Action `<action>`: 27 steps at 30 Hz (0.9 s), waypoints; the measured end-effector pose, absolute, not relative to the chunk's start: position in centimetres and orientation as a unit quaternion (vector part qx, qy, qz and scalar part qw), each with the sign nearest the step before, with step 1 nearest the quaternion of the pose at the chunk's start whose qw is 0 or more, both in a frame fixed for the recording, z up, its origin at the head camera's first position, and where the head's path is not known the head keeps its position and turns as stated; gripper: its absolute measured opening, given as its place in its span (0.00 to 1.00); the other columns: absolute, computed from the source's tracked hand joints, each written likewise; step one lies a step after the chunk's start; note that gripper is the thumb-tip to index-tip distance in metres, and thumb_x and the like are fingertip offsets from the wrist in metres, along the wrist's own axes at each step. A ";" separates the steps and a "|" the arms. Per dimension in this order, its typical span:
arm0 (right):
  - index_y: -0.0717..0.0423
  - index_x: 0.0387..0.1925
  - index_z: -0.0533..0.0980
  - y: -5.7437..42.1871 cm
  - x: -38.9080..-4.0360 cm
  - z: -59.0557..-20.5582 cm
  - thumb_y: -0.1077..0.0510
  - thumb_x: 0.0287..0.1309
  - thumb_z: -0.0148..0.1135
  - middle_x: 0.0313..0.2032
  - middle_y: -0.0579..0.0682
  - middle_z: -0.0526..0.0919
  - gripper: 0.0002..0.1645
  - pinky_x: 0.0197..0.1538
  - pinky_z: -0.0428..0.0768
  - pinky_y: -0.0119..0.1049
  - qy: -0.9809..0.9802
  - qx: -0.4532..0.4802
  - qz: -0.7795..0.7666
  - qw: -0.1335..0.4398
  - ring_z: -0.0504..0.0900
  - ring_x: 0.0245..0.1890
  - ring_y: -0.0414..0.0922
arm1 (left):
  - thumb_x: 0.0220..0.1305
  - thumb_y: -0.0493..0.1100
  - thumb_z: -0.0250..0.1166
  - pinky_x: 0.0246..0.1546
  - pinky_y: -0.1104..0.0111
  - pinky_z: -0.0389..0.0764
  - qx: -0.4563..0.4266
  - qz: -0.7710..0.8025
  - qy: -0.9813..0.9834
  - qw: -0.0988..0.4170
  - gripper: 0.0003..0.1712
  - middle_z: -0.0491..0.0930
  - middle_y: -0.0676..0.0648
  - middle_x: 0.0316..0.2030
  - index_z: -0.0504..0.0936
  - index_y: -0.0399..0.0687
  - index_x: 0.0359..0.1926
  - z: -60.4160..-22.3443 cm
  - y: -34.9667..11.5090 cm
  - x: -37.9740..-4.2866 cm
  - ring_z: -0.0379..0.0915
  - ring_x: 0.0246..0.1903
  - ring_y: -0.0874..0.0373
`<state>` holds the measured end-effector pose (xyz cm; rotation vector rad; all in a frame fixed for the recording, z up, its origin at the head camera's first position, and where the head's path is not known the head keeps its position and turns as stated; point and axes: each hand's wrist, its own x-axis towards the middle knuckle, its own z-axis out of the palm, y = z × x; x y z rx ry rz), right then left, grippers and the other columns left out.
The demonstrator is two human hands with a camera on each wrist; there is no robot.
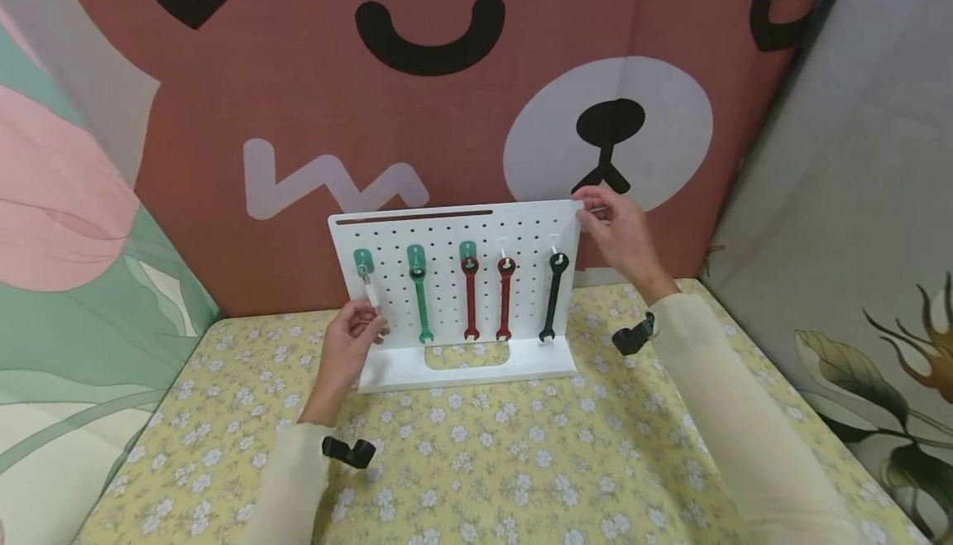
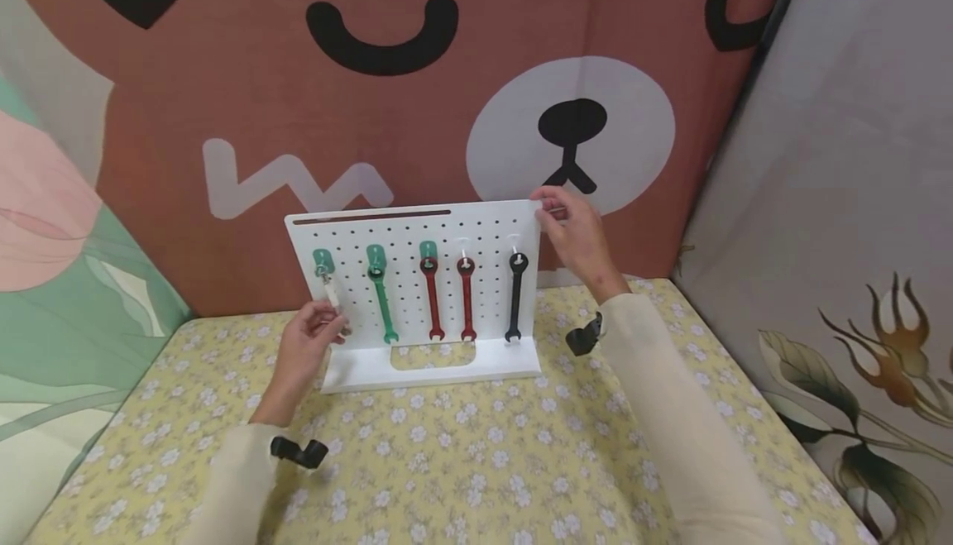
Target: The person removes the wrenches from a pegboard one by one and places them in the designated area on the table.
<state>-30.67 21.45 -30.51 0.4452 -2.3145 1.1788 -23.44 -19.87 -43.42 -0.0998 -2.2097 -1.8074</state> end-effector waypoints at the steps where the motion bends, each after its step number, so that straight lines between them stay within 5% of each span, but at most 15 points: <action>1: 0.53 0.57 0.80 21.4 -30.7 -30.5 0.62 0.73 0.61 0.46 0.57 0.82 0.14 0.36 0.78 0.26 -0.851 0.165 0.434 0.248 0.83 0.43 0.53 | 0.72 0.31 0.63 0.37 0.72 0.84 -0.037 -0.637 -0.758 0.136 0.13 0.79 0.37 0.43 0.75 0.32 0.55 -43.3 -20.0 -23.3 0.81 0.34 0.63; 14: 0.55 0.56 0.79 21.6 -30.9 -30.3 0.64 0.73 0.61 0.45 0.59 0.84 0.13 0.33 0.76 0.27 -0.850 0.174 0.437 0.236 0.82 0.40 0.55 | 0.71 0.27 0.62 0.39 0.70 0.85 -0.047 -0.684 -0.723 0.084 0.19 0.77 0.41 0.41 0.71 0.27 0.60 -41.6 -20.8 -21.5 0.81 0.33 0.62; 27: 0.54 0.58 0.78 21.6 -30.9 -30.4 0.63 0.74 0.59 0.46 0.58 0.81 0.14 0.41 0.80 0.25 -0.853 0.166 0.444 0.217 0.82 0.44 0.56 | 0.73 0.36 0.66 0.46 0.67 0.85 -0.057 -0.704 -0.706 0.053 0.23 0.79 0.47 0.39 0.70 0.29 0.62 -41.0 -21.7 -20.3 0.82 0.36 0.59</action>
